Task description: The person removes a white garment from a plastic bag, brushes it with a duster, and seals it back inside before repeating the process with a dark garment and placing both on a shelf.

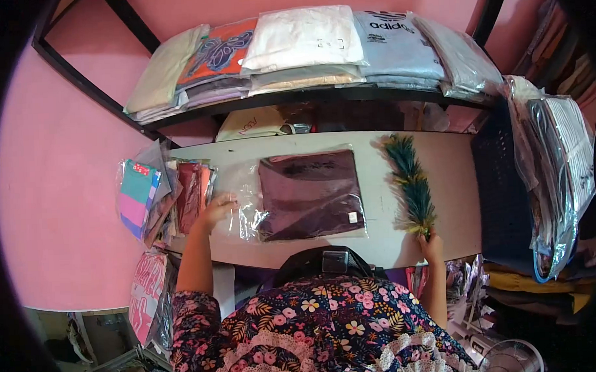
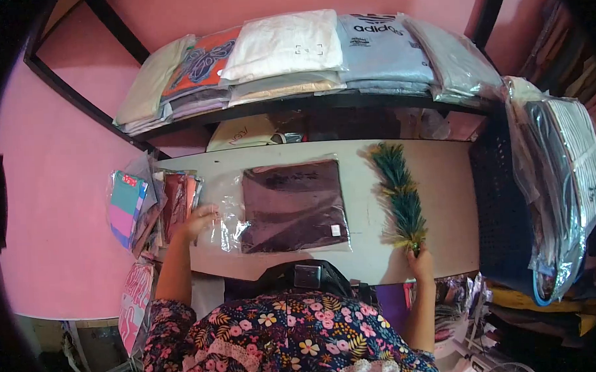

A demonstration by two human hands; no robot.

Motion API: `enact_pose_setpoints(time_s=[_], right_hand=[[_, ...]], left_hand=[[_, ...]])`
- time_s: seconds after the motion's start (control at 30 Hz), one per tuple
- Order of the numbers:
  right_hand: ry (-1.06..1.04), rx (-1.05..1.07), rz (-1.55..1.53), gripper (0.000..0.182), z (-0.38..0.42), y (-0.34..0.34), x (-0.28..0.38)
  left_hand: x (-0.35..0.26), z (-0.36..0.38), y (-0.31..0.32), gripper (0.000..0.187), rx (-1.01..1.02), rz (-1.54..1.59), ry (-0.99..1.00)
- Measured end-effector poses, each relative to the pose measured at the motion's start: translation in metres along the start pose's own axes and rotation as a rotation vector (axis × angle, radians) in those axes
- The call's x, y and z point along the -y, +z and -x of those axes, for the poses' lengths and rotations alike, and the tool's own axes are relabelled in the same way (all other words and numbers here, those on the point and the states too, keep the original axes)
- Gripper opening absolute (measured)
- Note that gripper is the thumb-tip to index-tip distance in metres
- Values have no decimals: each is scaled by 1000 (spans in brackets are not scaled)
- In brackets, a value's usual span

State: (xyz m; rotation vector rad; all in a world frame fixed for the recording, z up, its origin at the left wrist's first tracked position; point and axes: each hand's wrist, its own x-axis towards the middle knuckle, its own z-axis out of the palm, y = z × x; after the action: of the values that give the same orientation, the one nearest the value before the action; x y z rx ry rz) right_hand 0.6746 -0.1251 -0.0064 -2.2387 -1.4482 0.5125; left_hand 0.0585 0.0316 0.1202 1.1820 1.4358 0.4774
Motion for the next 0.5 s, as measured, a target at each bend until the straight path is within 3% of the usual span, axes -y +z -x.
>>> enact_pose_setpoints(time_s=[0.03, 0.07, 0.13, 0.2, 0.27, 0.3, 0.33, 0.47, 0.5], right_hand=[[202, 232, -320, 34, 1, -11, 13], [206, 231, -316, 34, 1, -15, 26], [265, 197, -531, 34, 4, -16, 43], [281, 184, -477, 33, 7, -2, 51], [54, 51, -477, 34, 13, 12, 71], [82, 88, -448, 35, 17, 11, 88], [73, 158, -431, 33, 23, 5, 110], [-58, 438, -492, 33, 39, 11, 163], [-296, 297, -406, 30, 39, 37, 149]], left_hand=[[5, 1, 10, 62, -132, -72, -197], [9, 1, 20, 68, -266, -147, -391], [7, 9, 44, 69, -347, -91, -399], [33, 13, 48, 71, -430, -35, -406], [92, -11, 40, 51, -402, 67, -3], [84, -10, 50, 67, -410, 62, -113], [81, -11, 61, 67, -408, 69, -112], [92, -30, 88, 47, -489, -73, 42], [94, -40, 90, 47, -475, 67, 126]])
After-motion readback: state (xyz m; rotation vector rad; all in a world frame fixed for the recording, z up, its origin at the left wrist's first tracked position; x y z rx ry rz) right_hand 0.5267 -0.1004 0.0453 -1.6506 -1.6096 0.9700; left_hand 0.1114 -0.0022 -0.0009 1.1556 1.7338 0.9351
